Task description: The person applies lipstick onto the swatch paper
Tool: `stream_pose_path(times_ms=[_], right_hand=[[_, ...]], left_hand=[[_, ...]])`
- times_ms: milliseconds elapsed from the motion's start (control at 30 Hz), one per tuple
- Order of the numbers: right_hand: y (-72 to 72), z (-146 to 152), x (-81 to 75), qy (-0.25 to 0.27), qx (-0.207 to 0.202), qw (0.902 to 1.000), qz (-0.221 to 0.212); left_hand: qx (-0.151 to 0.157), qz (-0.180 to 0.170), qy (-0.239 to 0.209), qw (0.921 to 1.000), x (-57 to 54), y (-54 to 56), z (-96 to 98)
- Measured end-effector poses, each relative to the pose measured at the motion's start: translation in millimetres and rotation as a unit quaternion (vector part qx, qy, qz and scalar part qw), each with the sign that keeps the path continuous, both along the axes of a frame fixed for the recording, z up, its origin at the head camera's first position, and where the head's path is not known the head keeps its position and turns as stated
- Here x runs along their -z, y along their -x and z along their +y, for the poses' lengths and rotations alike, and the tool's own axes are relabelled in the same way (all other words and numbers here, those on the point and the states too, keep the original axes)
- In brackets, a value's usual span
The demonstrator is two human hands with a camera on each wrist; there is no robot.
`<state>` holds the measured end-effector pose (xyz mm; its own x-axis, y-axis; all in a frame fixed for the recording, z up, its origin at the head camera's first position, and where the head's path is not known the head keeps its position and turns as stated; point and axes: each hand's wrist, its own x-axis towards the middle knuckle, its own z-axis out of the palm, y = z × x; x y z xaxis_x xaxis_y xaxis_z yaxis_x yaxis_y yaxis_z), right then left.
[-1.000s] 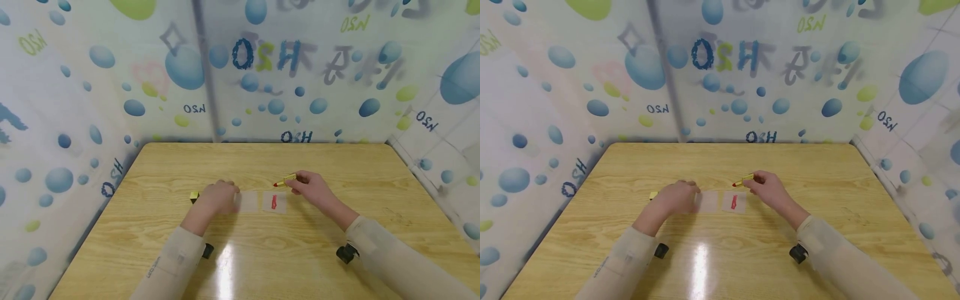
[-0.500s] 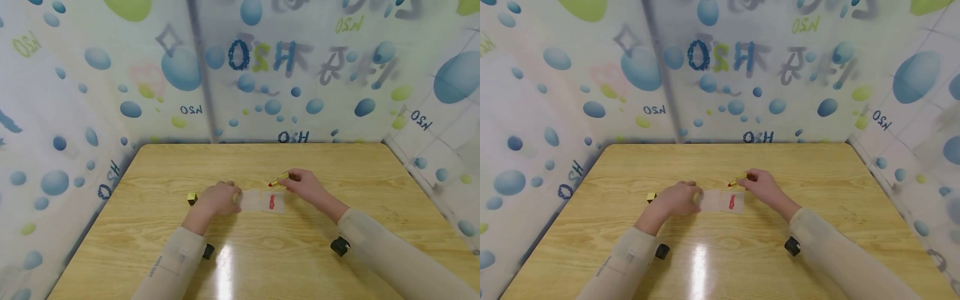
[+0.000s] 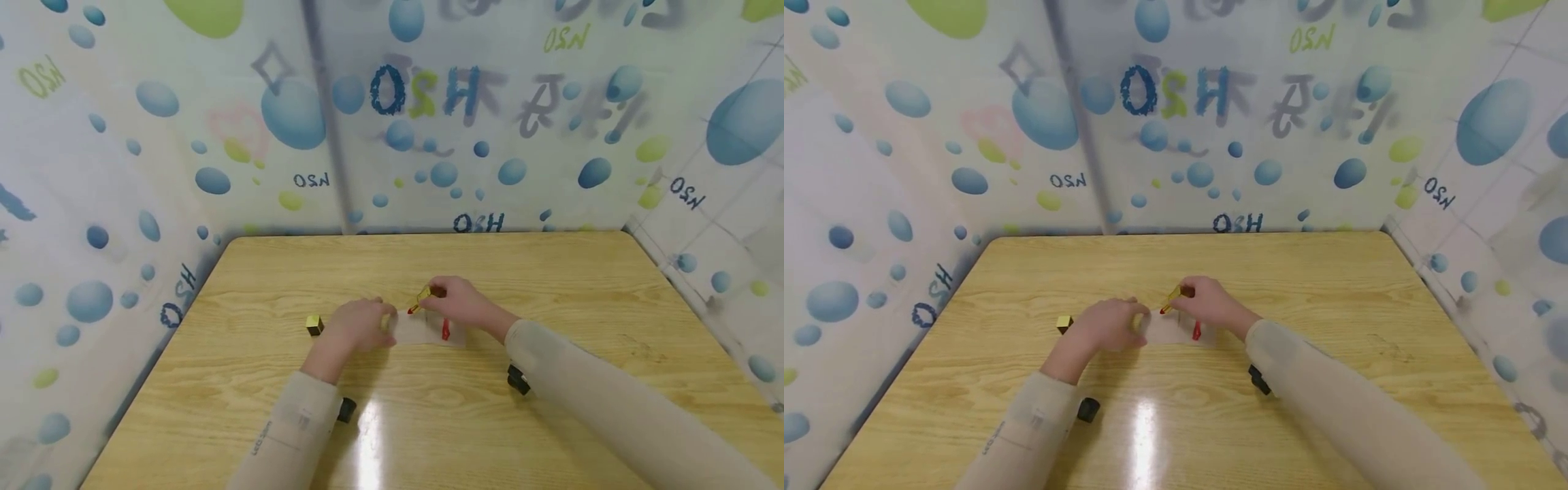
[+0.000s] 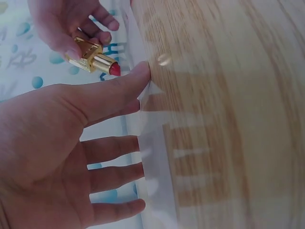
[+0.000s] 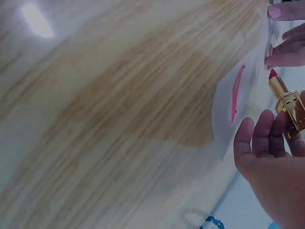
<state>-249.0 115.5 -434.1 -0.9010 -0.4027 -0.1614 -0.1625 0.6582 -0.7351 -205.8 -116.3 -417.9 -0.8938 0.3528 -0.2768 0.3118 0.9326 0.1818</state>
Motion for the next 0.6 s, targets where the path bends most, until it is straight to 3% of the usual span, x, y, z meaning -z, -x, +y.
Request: stream_pose_path(times_ms=[600], right_hand=[[1.4, -13.7, 1.1, -0.012, -0.01, 0.9998, 0.011]], left_hand=[[-0.006, 0.003, 0.002, 1.0, -0.6, 0.2, -0.5]])
